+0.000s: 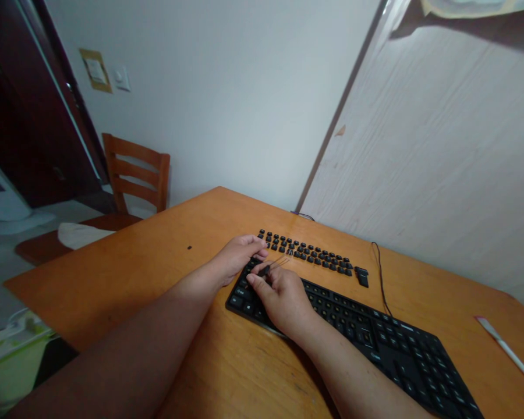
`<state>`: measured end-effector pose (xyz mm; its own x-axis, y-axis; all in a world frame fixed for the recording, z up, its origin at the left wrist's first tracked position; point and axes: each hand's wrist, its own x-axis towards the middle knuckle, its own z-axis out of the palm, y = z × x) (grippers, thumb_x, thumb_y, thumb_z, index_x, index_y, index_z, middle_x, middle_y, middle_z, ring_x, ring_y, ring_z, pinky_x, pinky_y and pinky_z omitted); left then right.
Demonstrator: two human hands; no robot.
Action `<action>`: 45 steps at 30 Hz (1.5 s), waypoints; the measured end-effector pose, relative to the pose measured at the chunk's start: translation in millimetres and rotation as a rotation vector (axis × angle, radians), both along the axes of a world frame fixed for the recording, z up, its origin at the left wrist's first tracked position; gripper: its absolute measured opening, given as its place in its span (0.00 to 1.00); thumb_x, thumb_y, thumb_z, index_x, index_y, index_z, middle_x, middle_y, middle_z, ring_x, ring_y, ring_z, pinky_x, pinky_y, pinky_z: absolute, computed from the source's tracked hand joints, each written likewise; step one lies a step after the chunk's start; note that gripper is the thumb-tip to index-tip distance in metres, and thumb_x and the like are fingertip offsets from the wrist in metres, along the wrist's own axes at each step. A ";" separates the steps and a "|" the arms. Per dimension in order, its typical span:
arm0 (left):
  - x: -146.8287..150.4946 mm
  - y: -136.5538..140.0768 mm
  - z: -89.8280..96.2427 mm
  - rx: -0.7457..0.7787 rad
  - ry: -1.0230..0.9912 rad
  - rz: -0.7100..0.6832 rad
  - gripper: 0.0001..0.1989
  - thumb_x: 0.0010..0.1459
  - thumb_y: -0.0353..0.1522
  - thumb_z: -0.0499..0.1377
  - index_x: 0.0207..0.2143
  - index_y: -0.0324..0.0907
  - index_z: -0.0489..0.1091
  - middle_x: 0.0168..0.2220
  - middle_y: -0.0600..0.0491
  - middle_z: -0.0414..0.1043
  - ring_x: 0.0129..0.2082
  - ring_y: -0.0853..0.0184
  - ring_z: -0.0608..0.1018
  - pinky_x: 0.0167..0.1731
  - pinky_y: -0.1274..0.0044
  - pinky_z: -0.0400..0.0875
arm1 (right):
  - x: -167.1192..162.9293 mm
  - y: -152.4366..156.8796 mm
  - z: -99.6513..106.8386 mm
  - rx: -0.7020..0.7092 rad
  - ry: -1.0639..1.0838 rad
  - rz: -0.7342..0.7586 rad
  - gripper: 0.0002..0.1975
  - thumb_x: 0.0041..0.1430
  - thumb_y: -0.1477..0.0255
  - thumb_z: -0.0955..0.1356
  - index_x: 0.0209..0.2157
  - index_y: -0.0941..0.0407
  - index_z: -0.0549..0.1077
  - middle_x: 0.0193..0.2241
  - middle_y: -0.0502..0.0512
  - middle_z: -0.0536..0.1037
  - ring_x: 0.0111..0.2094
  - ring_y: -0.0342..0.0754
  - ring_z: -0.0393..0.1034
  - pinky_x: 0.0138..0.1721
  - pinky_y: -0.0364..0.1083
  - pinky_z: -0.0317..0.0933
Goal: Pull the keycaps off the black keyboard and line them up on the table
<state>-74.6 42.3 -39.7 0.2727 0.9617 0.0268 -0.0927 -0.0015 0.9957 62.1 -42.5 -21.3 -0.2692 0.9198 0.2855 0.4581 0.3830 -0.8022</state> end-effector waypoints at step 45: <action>0.7 -23.3 38.1 -0.003 -0.111 -0.050 0.15 0.56 0.42 0.61 0.35 0.38 0.71 0.31 0.51 0.73 0.28 0.72 0.74 0.31 0.79 0.66 | 27.0 17.7 23.9 -0.111 0.821 -0.185 0.17 0.53 0.57 0.73 0.33 0.58 0.76 0.32 0.56 0.80 0.35 0.50 0.75 0.47 0.54 0.67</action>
<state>-73.9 19.0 -1.7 0.3158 0.9471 0.0566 -0.2026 0.0091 0.9792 89.1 -24.8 2.7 0.1419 0.9629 0.2295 -0.2388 0.2583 -0.9361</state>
